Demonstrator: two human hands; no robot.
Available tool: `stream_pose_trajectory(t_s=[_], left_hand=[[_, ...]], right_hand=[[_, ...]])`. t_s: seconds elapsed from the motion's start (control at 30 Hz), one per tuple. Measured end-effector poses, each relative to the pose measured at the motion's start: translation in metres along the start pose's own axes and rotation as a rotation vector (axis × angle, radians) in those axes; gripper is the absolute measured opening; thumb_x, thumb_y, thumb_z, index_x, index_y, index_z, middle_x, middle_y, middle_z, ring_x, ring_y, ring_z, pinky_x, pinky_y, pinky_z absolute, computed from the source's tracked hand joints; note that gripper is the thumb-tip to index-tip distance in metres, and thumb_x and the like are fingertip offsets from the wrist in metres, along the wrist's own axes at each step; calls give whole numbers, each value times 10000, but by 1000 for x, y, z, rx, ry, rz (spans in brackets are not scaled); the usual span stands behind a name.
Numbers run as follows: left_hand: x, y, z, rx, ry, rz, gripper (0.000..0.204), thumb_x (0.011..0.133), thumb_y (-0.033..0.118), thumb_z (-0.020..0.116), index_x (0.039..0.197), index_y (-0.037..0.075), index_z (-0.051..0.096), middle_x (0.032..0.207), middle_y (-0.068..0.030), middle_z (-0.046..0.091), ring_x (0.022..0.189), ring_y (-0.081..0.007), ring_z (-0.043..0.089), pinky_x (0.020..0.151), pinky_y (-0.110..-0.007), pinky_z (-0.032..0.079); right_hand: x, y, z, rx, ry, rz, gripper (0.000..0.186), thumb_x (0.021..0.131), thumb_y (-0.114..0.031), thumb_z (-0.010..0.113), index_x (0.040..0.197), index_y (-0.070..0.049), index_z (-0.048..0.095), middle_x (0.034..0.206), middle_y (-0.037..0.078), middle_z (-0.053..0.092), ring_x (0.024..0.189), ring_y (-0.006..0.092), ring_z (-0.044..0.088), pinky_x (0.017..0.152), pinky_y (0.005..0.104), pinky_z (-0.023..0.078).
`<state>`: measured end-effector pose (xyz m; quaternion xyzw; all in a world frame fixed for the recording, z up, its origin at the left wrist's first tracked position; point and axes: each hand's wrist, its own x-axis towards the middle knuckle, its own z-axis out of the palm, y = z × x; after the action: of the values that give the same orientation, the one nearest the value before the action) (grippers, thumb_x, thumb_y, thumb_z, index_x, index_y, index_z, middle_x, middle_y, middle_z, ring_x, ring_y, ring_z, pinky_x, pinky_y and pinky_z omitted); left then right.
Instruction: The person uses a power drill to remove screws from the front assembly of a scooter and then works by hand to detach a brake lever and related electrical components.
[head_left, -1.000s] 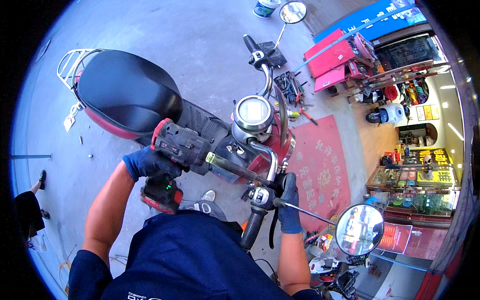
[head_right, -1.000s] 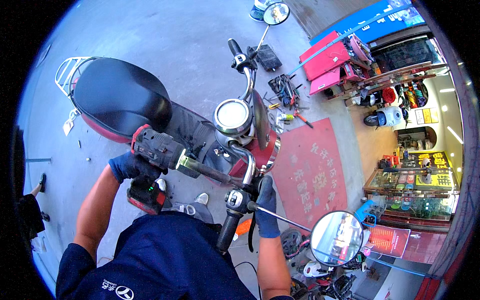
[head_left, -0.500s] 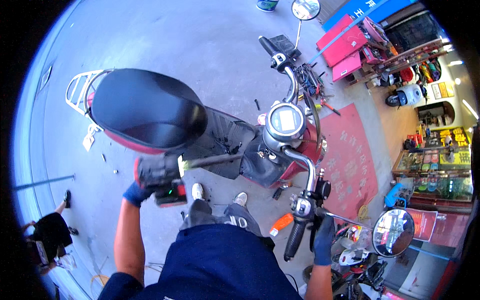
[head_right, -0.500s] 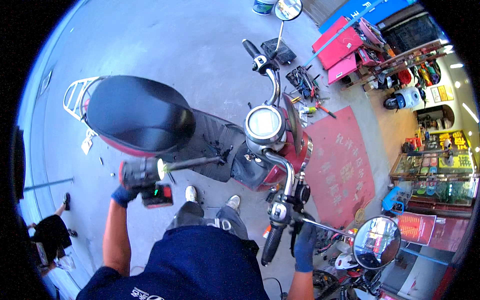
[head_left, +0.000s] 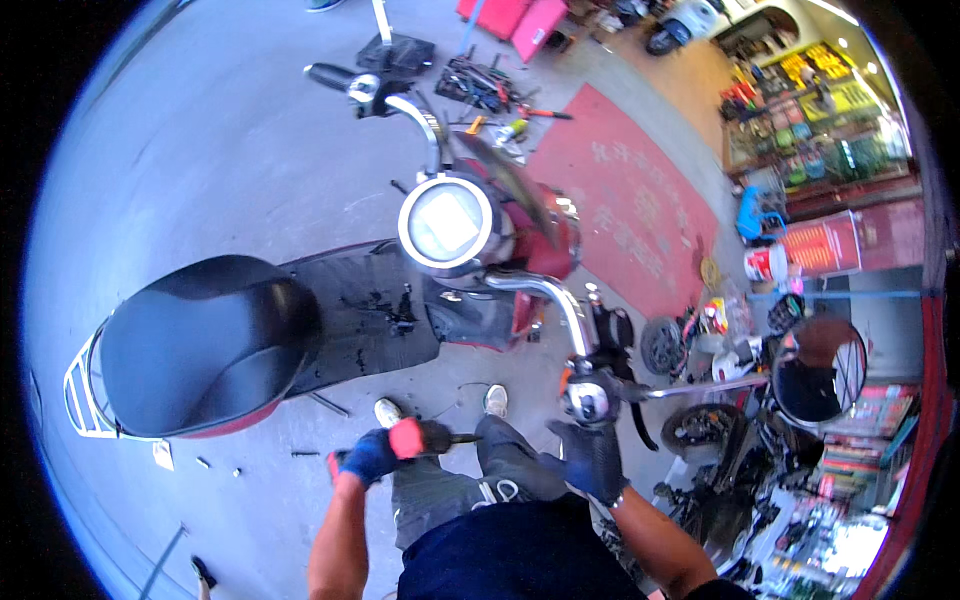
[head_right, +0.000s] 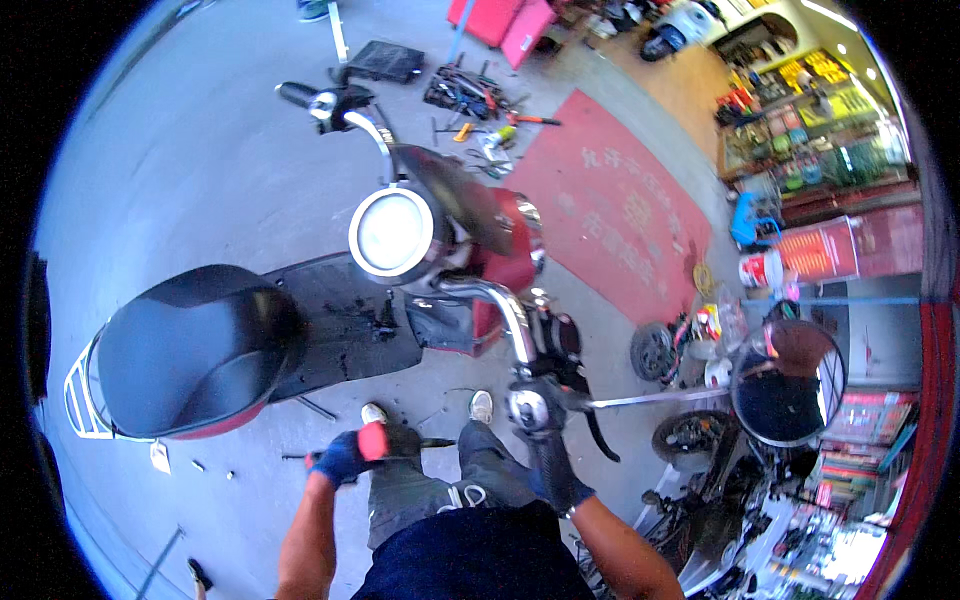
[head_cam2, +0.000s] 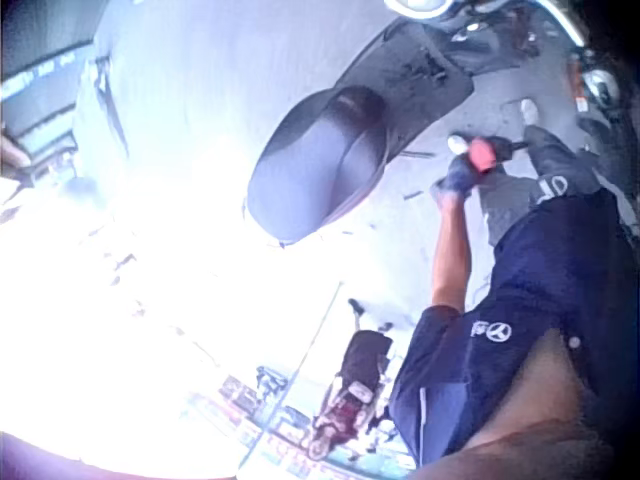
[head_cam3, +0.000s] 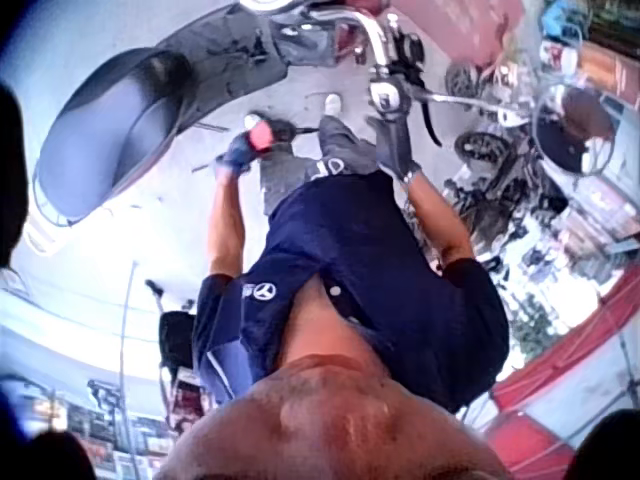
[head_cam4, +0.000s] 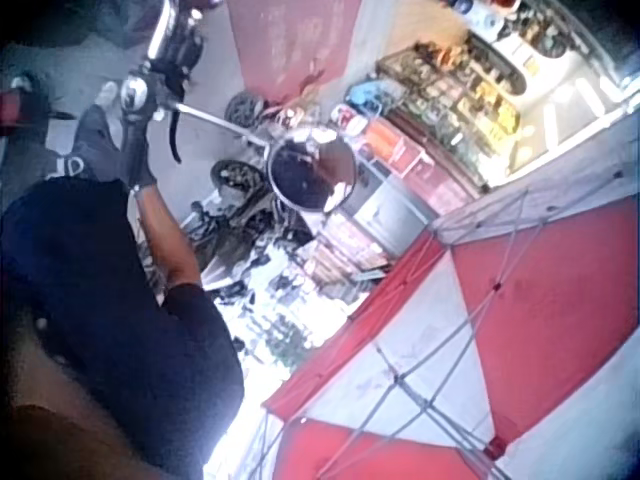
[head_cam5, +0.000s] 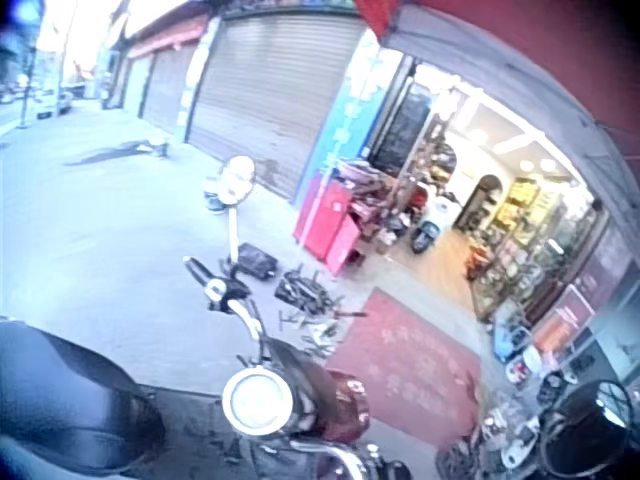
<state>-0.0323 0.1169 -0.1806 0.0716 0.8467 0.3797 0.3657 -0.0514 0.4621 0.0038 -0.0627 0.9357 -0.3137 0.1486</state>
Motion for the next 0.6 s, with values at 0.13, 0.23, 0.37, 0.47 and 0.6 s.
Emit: stream_pose_trajectory(t_s=[0.13,0.23,0.37,0.47,0.6], left_hand=[[67,120,14,-3,-115,457,440,751,270,692,1124,59,592,1108,-194,598,1032,-345,566,894,-395,447],[107,173,35,333,-169,515,555,831,292,639,1304,59,466,1315,-175,485,1198,-303,478,1039,-375,355],[121,178,8,-22,125,361,328,903,291,594,1156,82,589,1027,-69,600,969,-218,540,894,-343,458],[57,180,-24,-183,416,57,322,915,291,563,1154,75,575,963,-61,589,883,-194,535,813,-327,459],[-24,242,-21,-247,876,-317,317,931,290,523,1152,65,555,878,-51,574,768,-161,529,704,-306,460]], right_hand=[[18,-2,-8,326,-253,13,494,765,-134,714,1189,-4,496,1136,142,572,971,210,566,896,354,460],[23,57,-29,9,-98,-182,480,820,-261,657,1198,-21,486,1020,152,618,886,285,607,784,380,480],[37,201,-25,76,-112,161,794,764,-578,584,1288,-8,411,1084,232,593,955,358,605,822,444,476],[77,312,6,205,-53,335,824,741,-650,566,1281,-42,434,1127,211,597,1010,359,598,856,455,473],[125,448,25,227,-219,839,650,758,-499,586,1300,-158,472,1231,185,551,1110,361,550,935,452,436]])
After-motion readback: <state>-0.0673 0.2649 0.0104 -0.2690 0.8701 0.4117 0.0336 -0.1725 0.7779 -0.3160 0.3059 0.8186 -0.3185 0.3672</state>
